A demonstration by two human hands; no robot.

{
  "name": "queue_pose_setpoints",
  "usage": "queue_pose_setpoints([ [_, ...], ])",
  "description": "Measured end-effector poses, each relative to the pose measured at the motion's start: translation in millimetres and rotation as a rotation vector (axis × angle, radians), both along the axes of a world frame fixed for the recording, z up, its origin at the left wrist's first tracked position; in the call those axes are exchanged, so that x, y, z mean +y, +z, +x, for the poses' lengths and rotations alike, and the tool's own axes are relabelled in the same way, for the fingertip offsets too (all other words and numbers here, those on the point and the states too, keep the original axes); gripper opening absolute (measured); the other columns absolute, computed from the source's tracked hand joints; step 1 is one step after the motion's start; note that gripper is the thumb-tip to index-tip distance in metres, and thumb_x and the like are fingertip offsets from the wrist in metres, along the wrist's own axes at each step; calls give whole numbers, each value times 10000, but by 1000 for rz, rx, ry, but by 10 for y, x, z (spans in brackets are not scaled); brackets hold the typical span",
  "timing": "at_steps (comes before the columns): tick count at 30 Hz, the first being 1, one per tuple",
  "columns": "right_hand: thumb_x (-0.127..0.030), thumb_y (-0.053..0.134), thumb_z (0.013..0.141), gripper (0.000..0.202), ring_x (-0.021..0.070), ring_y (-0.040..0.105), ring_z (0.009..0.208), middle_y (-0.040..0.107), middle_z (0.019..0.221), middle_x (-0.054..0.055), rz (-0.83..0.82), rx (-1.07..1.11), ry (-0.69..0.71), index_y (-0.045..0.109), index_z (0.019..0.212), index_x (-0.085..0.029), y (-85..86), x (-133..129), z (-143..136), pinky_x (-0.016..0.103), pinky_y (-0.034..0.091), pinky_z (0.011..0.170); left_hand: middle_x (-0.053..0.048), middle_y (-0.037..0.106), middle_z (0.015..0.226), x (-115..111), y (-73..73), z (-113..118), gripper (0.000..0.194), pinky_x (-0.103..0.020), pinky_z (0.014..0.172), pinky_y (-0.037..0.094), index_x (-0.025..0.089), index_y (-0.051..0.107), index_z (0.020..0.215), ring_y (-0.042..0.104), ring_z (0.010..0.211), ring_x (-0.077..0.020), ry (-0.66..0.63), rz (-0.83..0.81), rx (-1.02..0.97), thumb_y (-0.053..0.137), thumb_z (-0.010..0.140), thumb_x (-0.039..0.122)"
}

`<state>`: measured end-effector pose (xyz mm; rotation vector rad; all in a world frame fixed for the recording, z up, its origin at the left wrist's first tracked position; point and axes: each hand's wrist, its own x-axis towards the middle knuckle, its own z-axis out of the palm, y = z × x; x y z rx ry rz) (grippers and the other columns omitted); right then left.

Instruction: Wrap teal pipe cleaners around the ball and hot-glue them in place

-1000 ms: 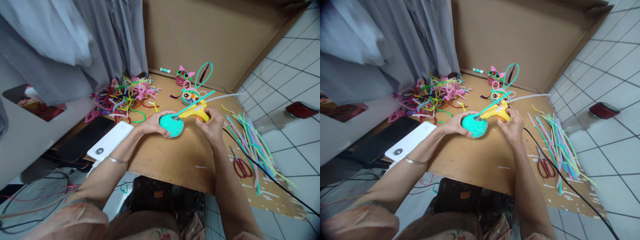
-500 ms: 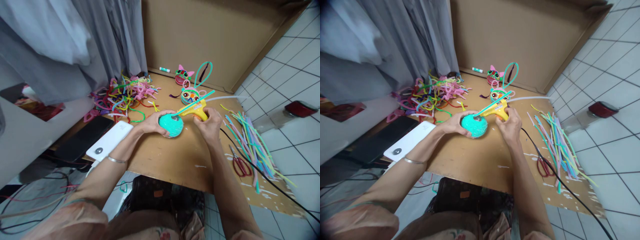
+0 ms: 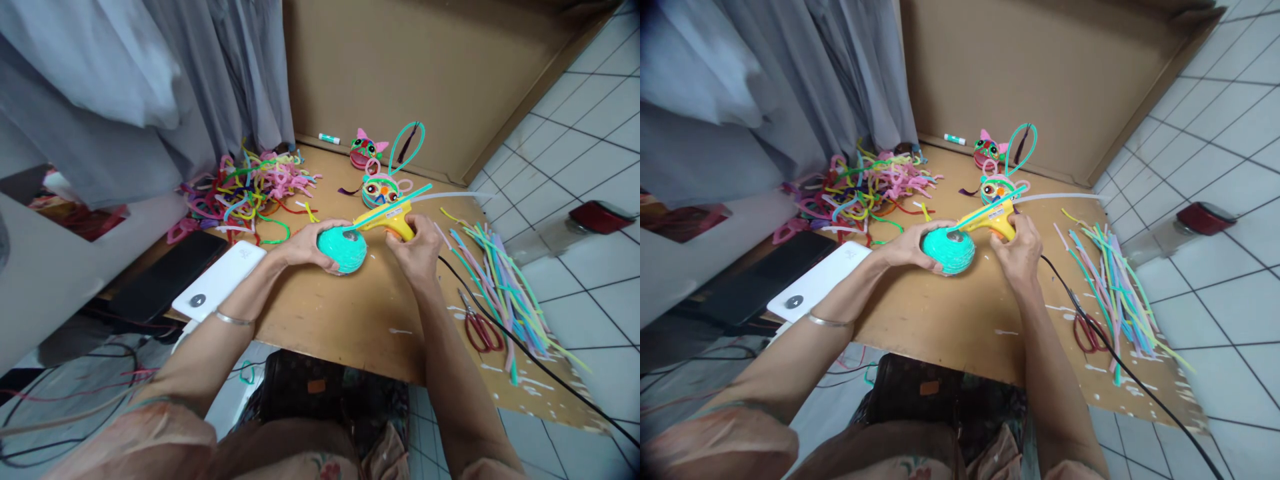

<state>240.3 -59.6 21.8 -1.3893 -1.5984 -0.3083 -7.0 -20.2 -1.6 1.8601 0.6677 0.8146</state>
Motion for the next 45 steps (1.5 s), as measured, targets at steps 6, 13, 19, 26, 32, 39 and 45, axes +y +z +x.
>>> queue_pose_setpoints([
  [6, -320, 610, 666, 153, 196, 546, 689, 606, 758, 7, -32, -4, 38, 516, 760, -244, 30, -9, 35, 349, 457, 666, -135, 599, 1410, -5, 8, -1, 968, -465, 1126, 433, 166, 573, 1360, 574, 1276, -331, 12, -24, 4, 911, 476, 368],
  [13, -317, 623, 651, 173, 190, 545, 679, 597, 762, 5, -59, 15, 61, 522, 767, -237, 47, -1, 87, 349, 465, 670, -133, 581, 1430, 0, 13, -4, 957, -457, 1140, 414, 169, 584, 1342, 555, 1300, -333, 12, -5, 22, 913, 468, 381],
  [19, -313, 628, 664, 163, 200, 552, 693, 613, 762, 7, -13, 4, 22, 518, 766, -249, 26, -5, 48, 348, 466, 664, -129, 574, 1446, 5, -6, -1, 961, -454, 1139, 419, 180, 582, 1354, 554, 1309, -332, 15, 8, 7, 914, 473, 375],
  [26, -293, 604, 682, 156, 212, 552, 733, 588, 788, 19, 2, 8, -2, 499, 786, -244, 8, -18, -13, 360, 452, 684, -127, 575, 1448, -9, 19, 7, 976, -453, 1152, 413, 169, 578, 1362, 550, 1314, -340, 24, -4, 13, 907, 468, 383],
  [32, -307, 604, 673, 150, 204, 545, 711, 599, 773, 10, 7, 13, 14, 503, 768, -247, 22, -26, -11, 350, 450, 671, -130, 609, 1408, -1, 5, 5, 978, -452, 1119, 446, 170, 574, 1360, 571, 1286, -338, 7, -15, -2, 913, 467, 380],
  [39, -308, 621, 681, 157, 193, 540, 696, 586, 771, 7, -24, 2, 75, 527, 783, -234, 33, -22, 50, 344, 445, 672, -150, 572, 1440, -14, 23, 1, 994, -450, 1155, 403, 131, 576, 1352, 542, 1314, -343, 22, -30, 8, 917, 449, 373],
  [45, -301, 632, 656, 164, 183, 528, 665, 593, 752, 3, -35, -23, 82, 521, 760, -238, 73, -16, 118, 334, 438, 649, -136, 591, 1416, -10, 21, 0, 964, -441, 1130, 418, 144, 575, 1355, 546, 1301, -335, 7, -41, 16, 906, 472, 341],
])
